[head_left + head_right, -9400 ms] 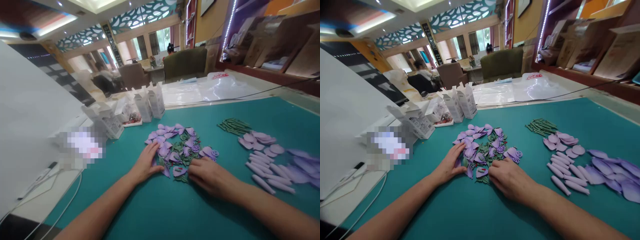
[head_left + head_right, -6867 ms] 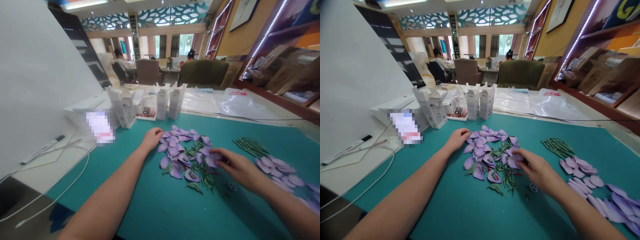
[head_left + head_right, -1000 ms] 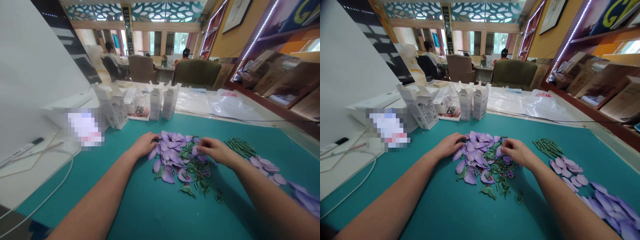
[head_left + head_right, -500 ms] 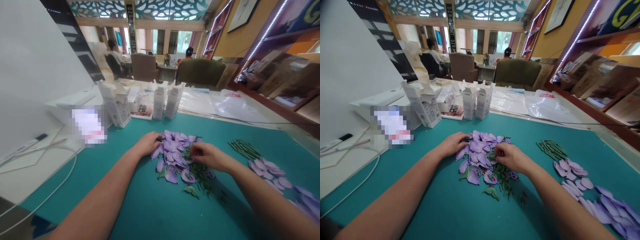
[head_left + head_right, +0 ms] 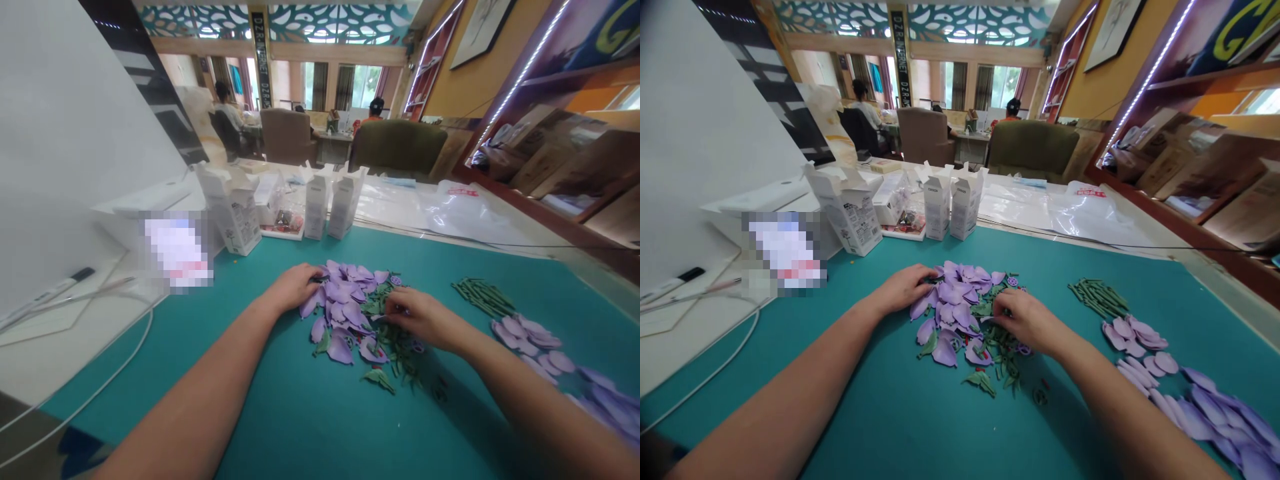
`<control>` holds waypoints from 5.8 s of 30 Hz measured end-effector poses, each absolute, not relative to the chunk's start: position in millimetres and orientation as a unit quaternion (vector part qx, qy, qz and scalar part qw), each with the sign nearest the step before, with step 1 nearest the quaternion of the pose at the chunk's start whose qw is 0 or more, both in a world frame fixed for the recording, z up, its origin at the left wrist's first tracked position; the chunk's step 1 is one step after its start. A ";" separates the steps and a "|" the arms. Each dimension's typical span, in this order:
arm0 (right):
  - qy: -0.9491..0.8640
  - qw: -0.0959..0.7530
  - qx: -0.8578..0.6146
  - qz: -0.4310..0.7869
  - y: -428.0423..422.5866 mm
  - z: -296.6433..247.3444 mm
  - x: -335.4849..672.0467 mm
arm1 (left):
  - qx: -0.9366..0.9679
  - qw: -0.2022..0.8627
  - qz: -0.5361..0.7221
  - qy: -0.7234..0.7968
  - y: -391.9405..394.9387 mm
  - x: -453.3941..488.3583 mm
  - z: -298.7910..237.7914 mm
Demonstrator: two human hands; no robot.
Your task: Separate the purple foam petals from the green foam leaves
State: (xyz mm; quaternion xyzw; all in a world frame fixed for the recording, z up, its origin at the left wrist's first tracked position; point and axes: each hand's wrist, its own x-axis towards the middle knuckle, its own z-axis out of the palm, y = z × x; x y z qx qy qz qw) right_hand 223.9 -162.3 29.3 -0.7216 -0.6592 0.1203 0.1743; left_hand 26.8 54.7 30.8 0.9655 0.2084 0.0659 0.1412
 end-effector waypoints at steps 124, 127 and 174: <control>-0.527 0.401 -0.729 0.172 -153.5 13.6 200.8 | 0.886 0.338 0.176 0.265 38.6 30.6 46.2; -0.519 0.390 -0.741 0.169 -138.6 16.5 212.6 | 0.883 0.338 0.177 0.272 46.6 31.3 40.3; -0.680 -0.010 -0.734 0.010 -20.5 41.2 173.4 | 0.936 0.132 0.100 0.311 62.0 31.3 17.4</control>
